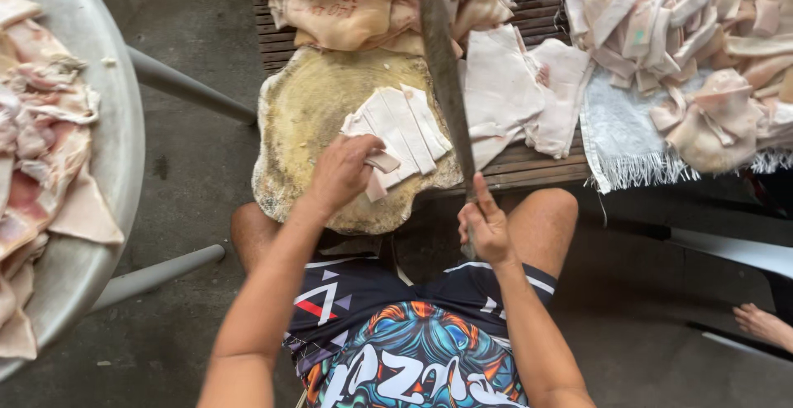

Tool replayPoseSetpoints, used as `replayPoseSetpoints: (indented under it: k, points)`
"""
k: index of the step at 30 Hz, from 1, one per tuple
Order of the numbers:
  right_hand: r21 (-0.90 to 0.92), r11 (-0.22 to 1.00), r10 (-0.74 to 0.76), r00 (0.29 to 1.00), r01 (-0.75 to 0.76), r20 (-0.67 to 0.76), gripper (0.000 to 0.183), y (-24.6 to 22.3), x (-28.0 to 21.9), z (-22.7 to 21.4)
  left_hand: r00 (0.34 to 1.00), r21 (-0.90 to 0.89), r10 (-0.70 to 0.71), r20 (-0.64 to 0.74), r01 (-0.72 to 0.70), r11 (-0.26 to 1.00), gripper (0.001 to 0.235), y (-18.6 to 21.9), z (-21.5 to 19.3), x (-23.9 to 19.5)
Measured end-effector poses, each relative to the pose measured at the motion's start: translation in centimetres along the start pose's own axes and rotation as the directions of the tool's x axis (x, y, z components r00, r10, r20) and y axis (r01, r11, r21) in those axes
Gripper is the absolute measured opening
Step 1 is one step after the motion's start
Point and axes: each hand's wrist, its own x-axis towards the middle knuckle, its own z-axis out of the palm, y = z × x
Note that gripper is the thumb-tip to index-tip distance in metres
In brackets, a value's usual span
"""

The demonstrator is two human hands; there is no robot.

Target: The person cuts processed animal skin into strips using a large blade on a wooden block, then moves the pieces to a pile.

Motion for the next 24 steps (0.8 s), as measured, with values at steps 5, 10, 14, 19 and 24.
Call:
replayPoseSetpoints:
  k: [5,10,14,19,24]
  points:
    - [0.207,0.975,-0.081,0.997,0.076,0.016,0.065,1.1,0.4,-2.8,0.811,0.524,0.283,0.512,-0.556,0.645,0.138,1.2,-4.2,3.6]
    - [0.216,0.975,-0.046,0.998,0.056,-0.052,0.065,1.6,0.6,-2.8,0.617,0.550,0.245,0.748,-0.782,0.291,0.167,5.5,-4.2,9.3]
    - [0.210,0.977,-0.029,0.995,0.048,-0.091,0.066,1.1,1.9,-3.1,0.525,0.469,0.154,0.837,-0.834,0.291,0.169,7.9,-3.4,12.8]
    - [0.269,0.963,0.024,0.994,0.005,-0.103,0.065,0.9,2.5,-3.4,0.566,0.439,0.220,0.795,-0.786,0.435,0.157,7.8,-4.0,13.7]
    - [0.283,0.959,0.044,0.995,-0.015,-0.094,0.065,1.1,2.4,-3.9,0.660,0.474,0.215,0.720,-0.693,0.543,0.118,6.3,-3.3,14.1]
